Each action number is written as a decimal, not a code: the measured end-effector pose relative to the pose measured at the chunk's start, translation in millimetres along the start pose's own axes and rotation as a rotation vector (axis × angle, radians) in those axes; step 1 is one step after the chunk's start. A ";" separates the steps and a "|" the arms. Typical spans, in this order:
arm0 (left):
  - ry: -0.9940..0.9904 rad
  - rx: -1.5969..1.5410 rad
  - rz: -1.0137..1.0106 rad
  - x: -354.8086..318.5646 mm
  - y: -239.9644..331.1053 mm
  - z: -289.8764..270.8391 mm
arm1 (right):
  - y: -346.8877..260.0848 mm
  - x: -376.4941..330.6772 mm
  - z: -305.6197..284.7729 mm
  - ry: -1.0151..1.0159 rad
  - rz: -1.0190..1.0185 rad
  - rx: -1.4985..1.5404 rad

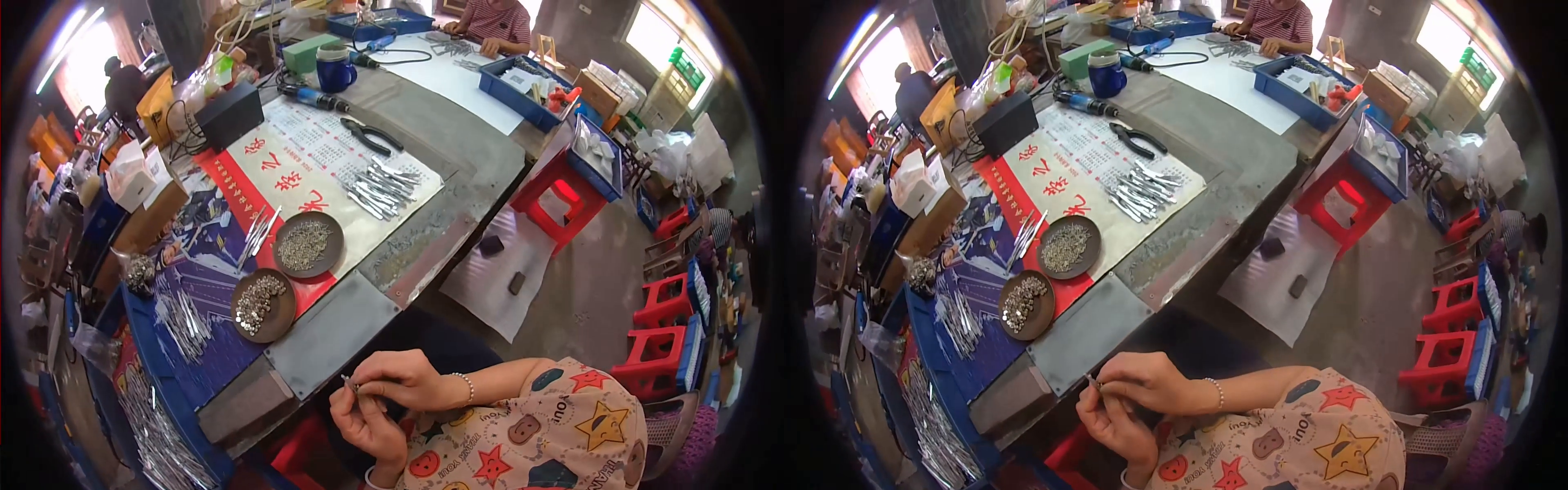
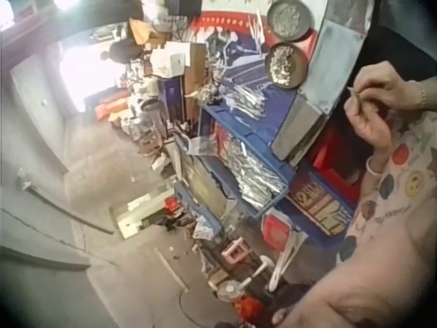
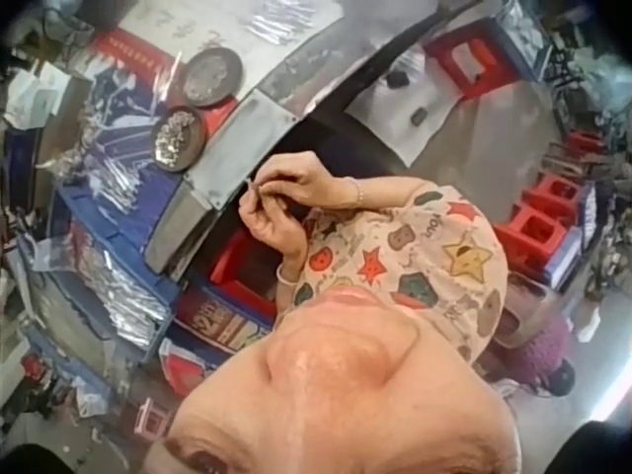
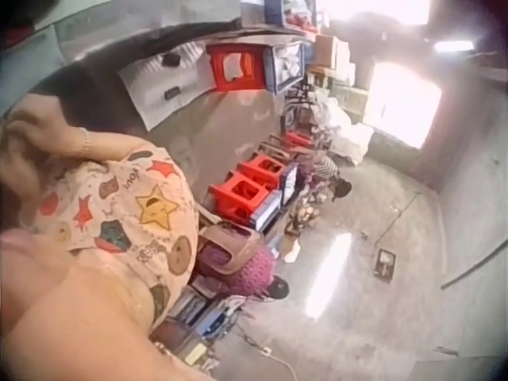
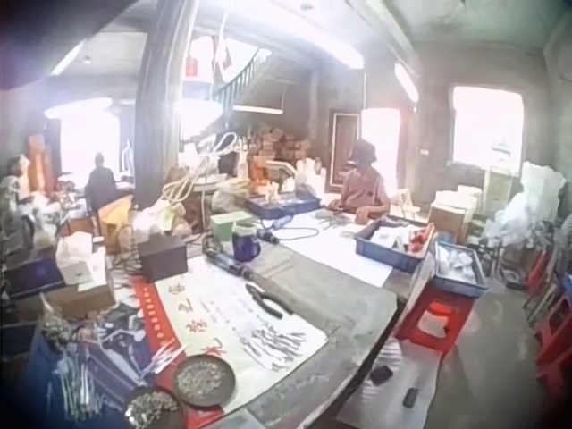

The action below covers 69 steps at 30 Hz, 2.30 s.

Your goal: Assembling small metal jewelry or decorative components by attaching flower-shaped pieces to thin metal pins.

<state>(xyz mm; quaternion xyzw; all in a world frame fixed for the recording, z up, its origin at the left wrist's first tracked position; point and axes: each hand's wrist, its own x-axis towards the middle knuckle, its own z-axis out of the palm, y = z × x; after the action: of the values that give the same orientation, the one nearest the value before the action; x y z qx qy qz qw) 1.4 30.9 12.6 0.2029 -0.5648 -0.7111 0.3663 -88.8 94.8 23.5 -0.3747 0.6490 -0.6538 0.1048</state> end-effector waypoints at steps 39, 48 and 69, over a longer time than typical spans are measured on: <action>-0.182 -0.432 -0.402 -11.0 -4.6 -16.9 | 9.3 0.0 -4.7 -0.037 -0.051 0.026; -0.144 -0.497 -0.346 -7.7 -10.1 -19.0 | 23.2 11.1 -1.2 0.182 0.266 0.066; -0.166 -0.212 -0.152 -14.2 6.8 -20.0 | 11.8 1.0 -3.8 -0.260 -0.206 -0.037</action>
<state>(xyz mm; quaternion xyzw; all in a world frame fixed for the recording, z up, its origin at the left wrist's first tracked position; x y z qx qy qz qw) 26.7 27.8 11.7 0.1460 -0.4977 -0.8068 0.2829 -96.0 95.4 13.3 -0.5227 0.6000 -0.5949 0.1135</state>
